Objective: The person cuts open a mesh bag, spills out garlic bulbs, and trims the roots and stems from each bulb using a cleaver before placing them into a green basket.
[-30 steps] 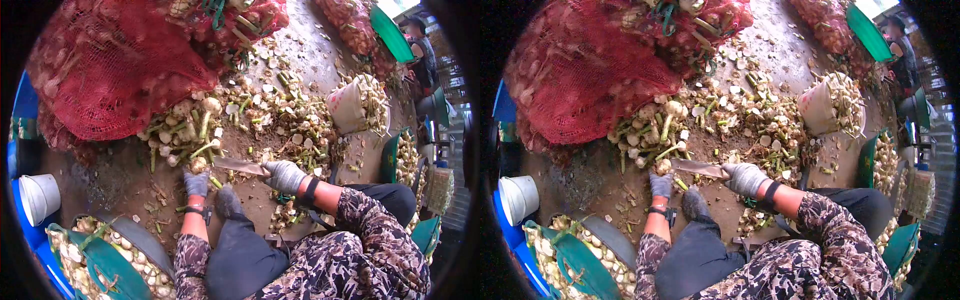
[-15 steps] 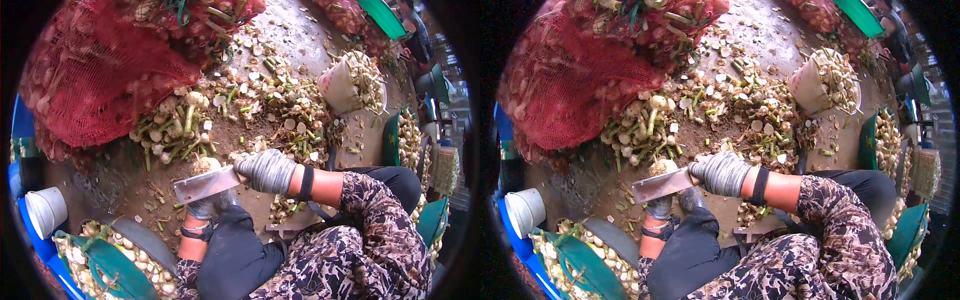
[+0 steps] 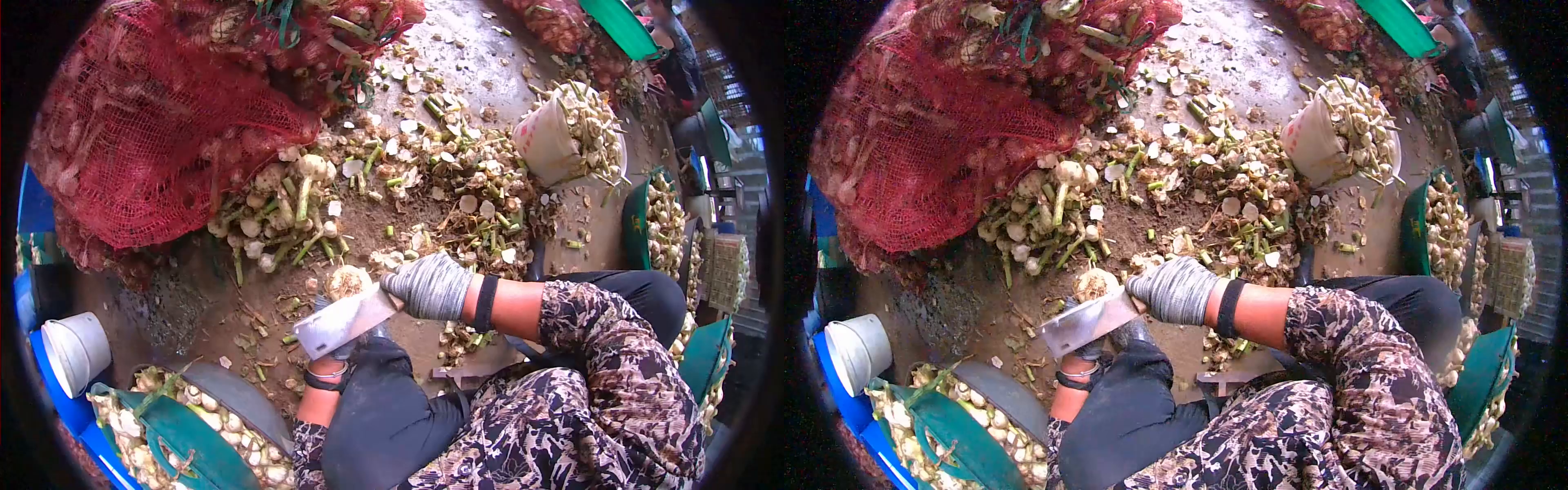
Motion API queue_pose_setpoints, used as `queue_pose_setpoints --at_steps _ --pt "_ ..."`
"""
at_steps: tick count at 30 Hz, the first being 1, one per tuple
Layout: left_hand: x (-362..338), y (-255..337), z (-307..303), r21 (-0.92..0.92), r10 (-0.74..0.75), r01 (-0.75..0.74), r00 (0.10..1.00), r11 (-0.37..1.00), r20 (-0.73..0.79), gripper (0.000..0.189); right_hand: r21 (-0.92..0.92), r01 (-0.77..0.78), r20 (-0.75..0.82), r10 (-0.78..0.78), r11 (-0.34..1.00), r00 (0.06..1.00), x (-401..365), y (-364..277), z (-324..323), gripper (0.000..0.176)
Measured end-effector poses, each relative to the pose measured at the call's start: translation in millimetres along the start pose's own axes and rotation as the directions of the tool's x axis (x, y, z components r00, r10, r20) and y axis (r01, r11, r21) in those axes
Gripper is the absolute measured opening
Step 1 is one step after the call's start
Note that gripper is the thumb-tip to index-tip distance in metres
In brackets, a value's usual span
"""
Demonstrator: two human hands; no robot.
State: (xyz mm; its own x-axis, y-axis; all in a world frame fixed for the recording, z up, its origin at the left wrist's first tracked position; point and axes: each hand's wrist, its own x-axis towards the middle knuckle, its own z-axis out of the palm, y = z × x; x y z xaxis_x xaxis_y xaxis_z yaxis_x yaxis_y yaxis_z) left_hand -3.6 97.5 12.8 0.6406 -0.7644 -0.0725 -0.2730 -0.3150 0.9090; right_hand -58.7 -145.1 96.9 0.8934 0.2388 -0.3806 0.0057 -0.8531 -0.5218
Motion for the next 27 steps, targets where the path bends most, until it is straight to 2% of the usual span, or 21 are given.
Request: queue_pose_setpoints --at_steps 5,7,8,9,10,11,12,13,14,15,16,17,18,19,21,22,23,25,27 --pt "12.7 16.8 -5.5 0.181 0.104 -0.108 0.994 0.978 0.030 0.052 0.003 -0.019 0.010 0.019 1.000 1.000 8.0 18.0 15.6 0.026" --pt "20.6 30.9 -8.5 0.266 0.156 -0.162 0.987 0.950 0.045 0.052 -0.019 0.054 -0.115 -0.055 0.998 0.992 10.0 24.3 17.5 0.024" --pt "23.6 38.5 -10.2 0.302 0.176 -0.182 0.983 0.936 0.049 0.052 0.033 -0.016 -0.075 0.018 0.999 0.997 12.4 30.4 15.6 0.017" --pt "23.6 53.4 -12.2 0.236 0.164 -0.162 0.986 0.958 0.010 0.052 -0.004 -0.235 -0.320 0.222 0.972 0.921 20.0 65.2 38.9 0.010" --pt "23.0 70.1 -16.3 0.152 0.150 -0.142 0.988 0.978 -0.043 0.052 0.134 -0.419 -0.273 0.440 0.898 0.855 17.6 102.2 26.5 0.010" --pt "26.7 84.9 -24.9 0.124 0.247 -0.233 0.962 0.965 -0.117 0.058 0.132 -0.518 -0.205 0.535 0.845 0.820 5.0 115.6 13.2 0.020" --pt "29.8 76.3 -23.8 -0.238 -0.045 0.009 0.988 0.971 -0.145 0.063 0.163 -0.488 -0.270 0.514 0.858 0.814 7.9 113.8 3.4 0.020" --pt "19.3 66.8 -15.7 -0.582 -0.341 0.251 0.939 0.773 -0.049 0.068 0.198 -0.465 -0.299 0.505 0.863 0.810 0.2 104.9 10.2 0.021" --pt "22.5 45.8 -20.7 -0.009 -0.168 0.168 0.986 0.986 -0.016 0.076 0.271 -0.352 -0.289 0.424 0.896 0.858 -9.7 91.7 24.3 0.023" --pt "33.9 39.8 -14.2 -0.008 -0.135 0.135 0.991 0.991 -0.022 0.076 0.309 -0.209 -0.336 0.312 0.928 0.888 -1.1 88.9 18.4 0.025" --pt "36.5 37.8 -8.4 -0.107 -0.149 0.145 0.988 0.984 -0.035 0.076 0.622 -0.300 -0.090 0.447 0.723 0.890 1.0 54.6 -1.7 0.028" --pt "30.5 36.8 -2.2 -0.213 -0.186 0.175 0.982 0.961 -0.032 0.075 0.646 -0.223 -0.131 0.394 0.730 0.910 2.3 40.1 0.1 0.030" --pt "30.6 32.4 -4.3 -0.156 -0.200 0.196 0.980 0.968 -0.005 0.073 0.667 -0.144 -0.172 0.340 0.731 0.925 4.0 23.6 -0.5 0.033" --pt "30.6 28.1 -6.5 -0.098 -0.213 0.214 0.977 0.972 0.022 0.070 0.636 -0.149 -0.178 0.332 0.757 0.926 2.2 12.9 -9.3 0.038" --pt "29.7 14.3 -5.7 0.306 0.013 -0.013 1.000 0.952 0.000 0.066 0.307 -0.071 -0.230 0.146 0.949 0.962 -3.8 5.6 -17.3 0.029" --pt "28.3 5.1 5.3 0.497 0.326 -0.249 0.943 0.831 -0.073 0.061 0.181 -0.030 -0.193 0.065 0.983 0.979 -5.6 -1.0 -27.2 0.025" --pt "6.4 -82.1 18.0 0.069 0.027 -0.032 0.996 0.997 0.081 0.060 0.047 0.050 -0.187 -0.040 0.998 0.982 -7.0 0.0 -25.5 0.020" --pt "2.1 -72.6 19.8 -0.058 -0.028 0.031 0.999 0.998 0.041 0.056 0.059 0.059 -0.036 -0.057 0.996 0.998 -11.3 -5.5 -27.9 0.016" --pt "0.7 -54.0 14.5 -0.015 -0.008 0.008 1.000 1.000 0.018 0.053 -0.048 0.010 -0.011 -0.010 0.999 1.000 -11.6 -9.9 -26.4 0.018"
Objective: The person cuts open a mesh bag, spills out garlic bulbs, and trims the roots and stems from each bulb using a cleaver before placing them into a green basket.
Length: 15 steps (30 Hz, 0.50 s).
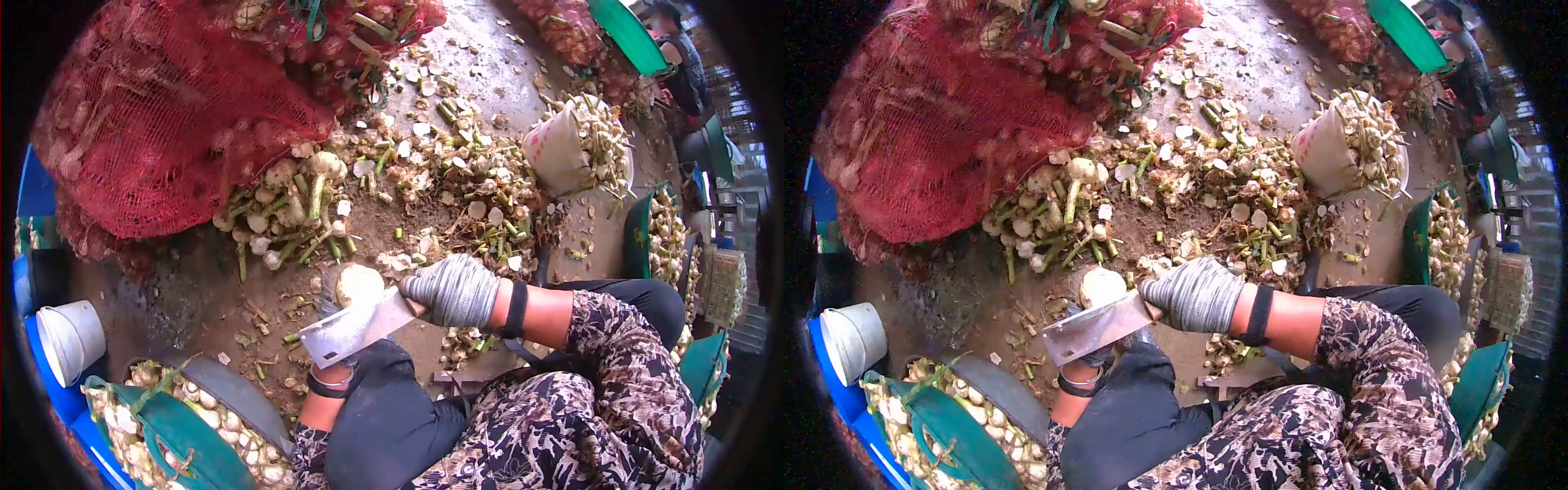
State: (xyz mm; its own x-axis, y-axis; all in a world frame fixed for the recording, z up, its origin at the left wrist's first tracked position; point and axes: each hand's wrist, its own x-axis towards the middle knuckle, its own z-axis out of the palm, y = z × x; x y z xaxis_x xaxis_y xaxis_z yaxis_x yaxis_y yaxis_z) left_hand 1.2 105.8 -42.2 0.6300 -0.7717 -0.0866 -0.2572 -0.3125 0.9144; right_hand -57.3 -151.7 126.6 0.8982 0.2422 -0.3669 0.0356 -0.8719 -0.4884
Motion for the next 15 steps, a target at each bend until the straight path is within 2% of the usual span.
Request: queue_pose_setpoints --at_steps 3,5,6,7,8,9,11,12,14,15 --pt "4.6 33.8 -11.0 0.265 0.055 -0.066 0.997 0.962 0.047 0.049 -0.032 0.012 -0.007 -0.012 0.999 1.000 2.8 8.0 10.0 0.017" --pt "10.0 57.1 -17.6 0.488 0.116 -0.160 0.986 0.858 0.120 0.047 0.010 0.022 -0.047 -0.022 1.000 0.999 6.8 20.0 15.1 0.017" --pt "16.2 74.5 -22.2 0.574 0.163 -0.220 0.975 0.789 0.150 0.046 0.019 0.030 -0.141 -0.027 0.999 0.990 7.0 28.3 21.1 0.015" --pt "24.9 95.7 -27.5 0.570 0.342 -0.339 0.934 0.749 0.105 0.036 -0.015 0.008 -0.117 -0.010 1.000 0.993 8.1 28.2 20.5 0.013" --pt "30.8 96.6 -27.3 0.572 0.342 -0.336 0.934 0.748 0.102 0.036 -0.048 -0.014 -0.091 0.009 0.999 0.996 8.4 28.1 20.3 0.011" --pt "35.7 98.0 -26.4 0.539 0.306 -0.293 0.950 0.789 0.069 0.038 -0.048 -0.014 -0.089 0.010 0.999 0.996 7.8 32.8 22.9 0.011" --pt "36.6 103.3 -25.7 0.504 0.272 -0.251 0.962 0.826 0.032 0.041 -0.061 -0.289 -0.129 0.279 0.955 0.952 10.8 59.7 36.9 0.017" --pt "32.7 109.1 -30.0 0.412 0.270 -0.229 0.962 0.882 -0.042 0.051 -0.059 -0.410 -0.175 0.395 0.910 0.902 7.8 98.9 45.4 0.013" --pt "28.9 114.1 -38.7 0.219 0.234 -0.188 0.950 0.958 -0.207 0.072 0.133 -0.407 -0.289 0.428 0.904 0.856 -3.9 126.0 62.6 0.012" --pt "28.7 114.2 -34.0 -0.066 0.021 -0.041 0.961 0.997 -0.274 0.072 0.465 -0.370 -0.179 0.495 0.804 0.850 -3.7 101.8 54.4 0.023"
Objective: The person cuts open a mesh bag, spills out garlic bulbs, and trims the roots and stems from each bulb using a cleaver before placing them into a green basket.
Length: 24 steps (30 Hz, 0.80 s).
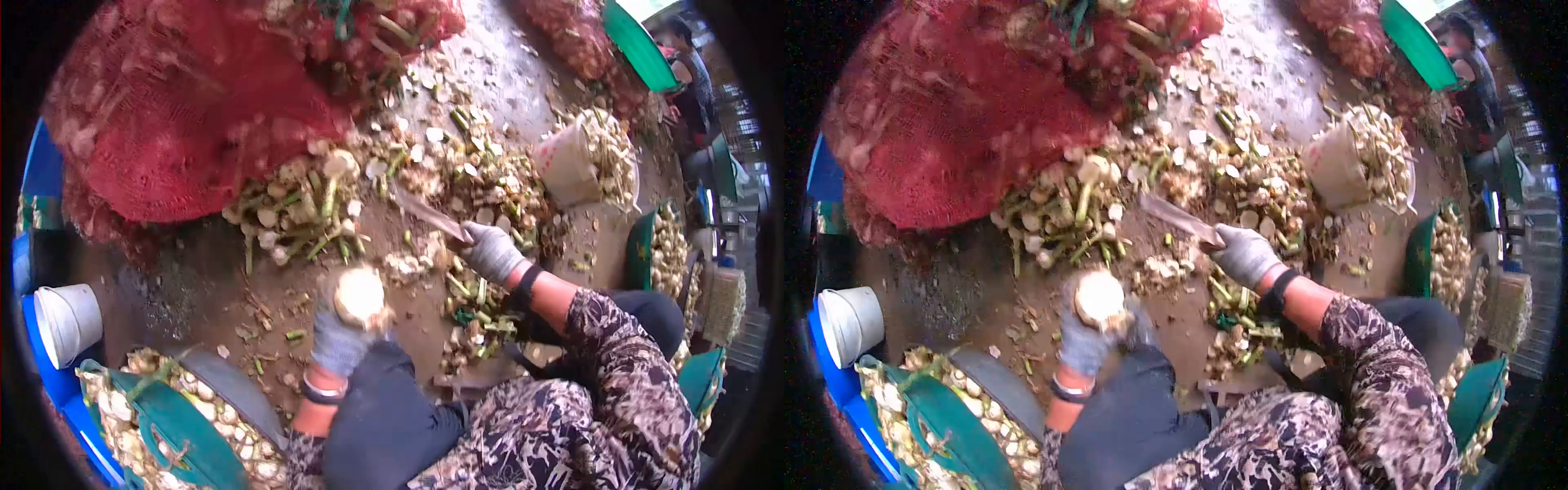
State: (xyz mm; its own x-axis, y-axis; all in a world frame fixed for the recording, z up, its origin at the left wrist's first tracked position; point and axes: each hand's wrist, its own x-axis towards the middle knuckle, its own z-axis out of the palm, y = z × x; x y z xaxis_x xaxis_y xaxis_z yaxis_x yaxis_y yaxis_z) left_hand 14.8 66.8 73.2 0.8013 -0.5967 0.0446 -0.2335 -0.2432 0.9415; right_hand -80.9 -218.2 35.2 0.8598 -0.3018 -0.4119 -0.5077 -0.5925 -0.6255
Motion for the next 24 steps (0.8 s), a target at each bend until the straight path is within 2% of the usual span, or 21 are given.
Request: queue_pose_setpoints --at_steps 1,2,3,4,5,7,8,9,10,11,12,13,14,15,17,18,20,21,22,23,24 --pt "5.0 -1.3 7.2 -0.079 -0.057 0.056 0.998 0.995 -0.008 0.070 0.320 -0.124 0.072 0.107 0.939 0.992 -8.7 -25.6 -0.9 0.034" --pt "9.5 -2.3 14.2 -0.158 -0.114 0.110 0.993 0.981 -0.017 0.069 0.224 0.029 0.129 -0.059 0.974 0.990 1.4 -27.2 13.5 0.039" --pt "11.6 -9.3 21.1 -0.064 -0.035 0.032 0.999 0.997 -0.042 0.066 0.660 -0.071 0.158 -0.045 0.748 0.986 -12.9 -57.5 26.4 0.044" --pt "13.2 -23.3 27.6 0.073 0.059 -0.062 0.997 0.995 0.051 0.063 0.547 0.022 0.181 -0.143 0.837 0.973 -5.1 -54.7 42.1 0.044" --pt "23.2 -7.5 23.5 0.334 0.194 -0.253 0.960 0.908 0.199 0.079 0.648 -0.367 0.460 0.041 0.668 0.887 -18.2 -94.8 23.3 0.043" --pt "20.5 -5.6 14.6 0.341 0.278 -0.286 0.958 0.896 0.073 0.074 0.465 -0.338 0.527 0.052 0.818 0.849 -7.5 -109.4 18.7 0.042" --pt "17.1 -12.4 11.1 0.344 0.305 -0.296 0.952 0.891 0.028 0.073 0.460 -0.338 0.529 0.052 0.821 0.847 -5.6 -104.1 26.0 0.042" --pt "9.1 -42.5 11.3 0.588 0.264 -0.235 0.964 0.774 0.037 0.064 0.560 -0.052 0.287 -0.135 0.827 0.948 -3.0 -94.1 39.2 0.046" --pt "0.2 -68.3 15.7 0.694 0.240 -0.198 0.970 0.692 0.037 0.060 0.585 0.244 0.020 -0.315 0.774 0.949 -3.9 -88.5 48.1 0.049" --pt "-8.5 -93.8 20.0 0.788 0.215 -0.161 0.976 0.595 0.038 0.056 0.586 0.242 0.025 -0.315 0.773 0.949 -7.6 -87.7 50.7 0.049" --pt "-15.5 -115.2 26.2 0.150 -0.143 0.141 0.990 0.979 0.003 0.049 0.576 0.210 0.061 -0.298 0.790 0.953 -10.5 -88.0 51.4 0.054" --pt "-14.7 -127.1 32.0 -0.227 -0.274 0.292 0.956 0.929 0.108 0.045 0.564 0.183 0.095 -0.283 0.805 0.954 -11.6 -88.3 50.6 0.059" --pt "-13.7 -139.0 37.8 -0.540 -0.397 0.445 0.893 0.714 0.210 0.042 0.374 0.267 0.119 -0.332 0.888 0.936 -12.3 -84.2 48.8 0.068" --pt "-9.7 -145.7 46.4 -0.678 -0.332 0.450 0.892 0.582 0.307 0.043 0.387 0.330 0.106 -0.397 0.861 0.912 -15.6 -96.2 37.0 0.072" --pt "-6.7 -151.5 59.1 -0.845 -0.146 0.479 0.878 0.239 0.456 0.046 0.058 0.394 0.265 -0.395 0.917 0.880 -15.8 -97.3 15.4 0.077" --pt "-8.2 -144.7 53.0 -0.790 -0.227 0.487 0.873 0.372 0.431 0.043 -0.024 0.437 0.271 -0.415 0.899 0.869 -19.7 -102.1 3.9 0.063" --pt "-23.0 -149.9 35.6 -0.711 -0.303 0.496 0.868 0.498 0.393 0.041 -0.089 0.445 0.309 -0.400 0.891 0.863 -23.4 -108.4 -11.6 0.052" --pt "-28.8 -147.8 25.5 -0.369 -0.150 0.264 0.939 0.891 0.309 0.043 -0.154 0.448 0.343 -0.378 0.880 0.860 -27.3 -111.9 -19.0 0.041" --pt "-30.7 -145.2 25.3 -0.146 -0.052 0.101 0.949 0.984 0.312 0.044 -0.286 0.492 0.353 -0.387 0.822 0.852 -30.5 -120.8 -24.7 0.023" --pt "-32.8 -143.0 25.0 0.084 0.047 -0.077 0.949 0.994 0.311 0.045 -0.286 0.489 0.346 -0.387 0.824 0.854 -31.3 -115.7 -24.0 0.023" --pt "-17.7 -84.1 23.1 0.439 0.056 -0.182 0.958 0.880 0.283 0.040 -0.274 0.448 0.271 -0.378 0.851 0.885 -30.4 -105.2 -19.0 0.019"
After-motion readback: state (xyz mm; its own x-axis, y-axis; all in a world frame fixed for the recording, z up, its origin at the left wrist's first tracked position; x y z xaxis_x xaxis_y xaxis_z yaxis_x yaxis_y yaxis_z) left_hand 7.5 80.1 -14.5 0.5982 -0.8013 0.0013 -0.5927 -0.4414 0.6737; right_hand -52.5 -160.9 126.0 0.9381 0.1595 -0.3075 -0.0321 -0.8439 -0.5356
